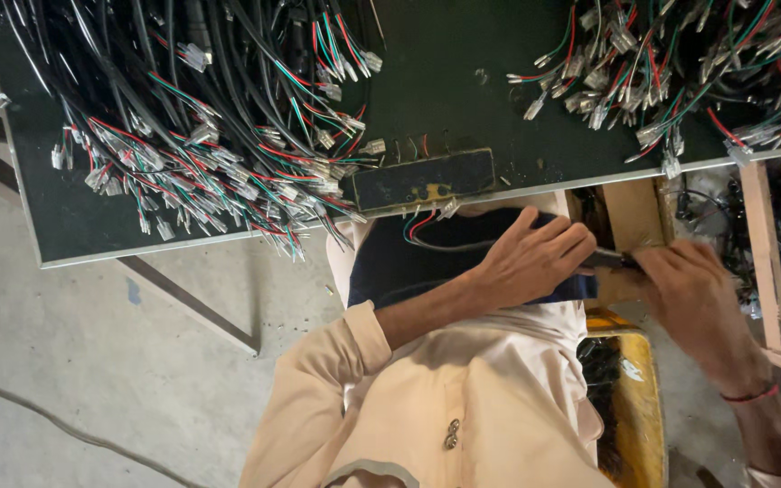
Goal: The person sits at a workbench covered with wire harnesses and joins wires by hand, twisting stripped wire ends together and seating them into connector housings. They pick up harnesses one at a time, work on the connectors, and at one point use a handheld tool on a connector before continuing to join wires.
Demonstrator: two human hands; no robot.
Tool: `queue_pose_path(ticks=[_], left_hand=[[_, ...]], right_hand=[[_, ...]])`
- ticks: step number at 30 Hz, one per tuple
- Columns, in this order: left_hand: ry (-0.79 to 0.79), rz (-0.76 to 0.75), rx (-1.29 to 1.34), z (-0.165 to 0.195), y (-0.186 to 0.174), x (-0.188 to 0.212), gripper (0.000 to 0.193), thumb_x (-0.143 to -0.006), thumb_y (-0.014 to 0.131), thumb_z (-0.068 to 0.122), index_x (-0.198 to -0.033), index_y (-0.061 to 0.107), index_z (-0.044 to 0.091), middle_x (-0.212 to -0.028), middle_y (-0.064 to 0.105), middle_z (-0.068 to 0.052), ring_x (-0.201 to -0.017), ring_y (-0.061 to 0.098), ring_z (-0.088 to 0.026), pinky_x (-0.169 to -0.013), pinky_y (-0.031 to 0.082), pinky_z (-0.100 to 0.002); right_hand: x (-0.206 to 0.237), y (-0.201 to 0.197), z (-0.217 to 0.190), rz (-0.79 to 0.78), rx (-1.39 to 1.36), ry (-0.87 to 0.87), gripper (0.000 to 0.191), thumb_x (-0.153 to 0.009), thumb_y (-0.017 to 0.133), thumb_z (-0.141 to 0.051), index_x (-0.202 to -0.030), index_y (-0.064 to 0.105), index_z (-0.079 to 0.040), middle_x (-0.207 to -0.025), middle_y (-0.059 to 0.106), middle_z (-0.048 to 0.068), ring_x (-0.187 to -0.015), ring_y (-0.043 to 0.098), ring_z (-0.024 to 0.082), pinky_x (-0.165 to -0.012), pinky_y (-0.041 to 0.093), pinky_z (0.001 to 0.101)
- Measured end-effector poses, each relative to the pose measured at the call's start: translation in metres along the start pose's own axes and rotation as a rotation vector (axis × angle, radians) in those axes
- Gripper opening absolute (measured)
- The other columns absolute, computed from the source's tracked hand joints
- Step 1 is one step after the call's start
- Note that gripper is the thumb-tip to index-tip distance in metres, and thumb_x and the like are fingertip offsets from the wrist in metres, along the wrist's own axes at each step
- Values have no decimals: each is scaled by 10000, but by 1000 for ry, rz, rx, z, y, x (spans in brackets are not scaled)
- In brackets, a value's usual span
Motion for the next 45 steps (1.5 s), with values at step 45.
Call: queue_pose_path(ticks=[45], left_hand=[[-4,-42,15,-6,-25,-8,326,-947,659,385,-1105,572,113,-990,527,-15,-980,534,-182,-826,378,-377]], right_hand=[[-14,24,24,-172,-314,244,301,-1055,512,-305,-950,648,-58,-692,589,111,-684,594,287,-662,460,414]])
Point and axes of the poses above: each hand's wrist, its own x-axis away from the middle knuckle, its own y-axis out of the palm, z = x × y, the point moved 8 cm from there along -x, towards the middle knuckle
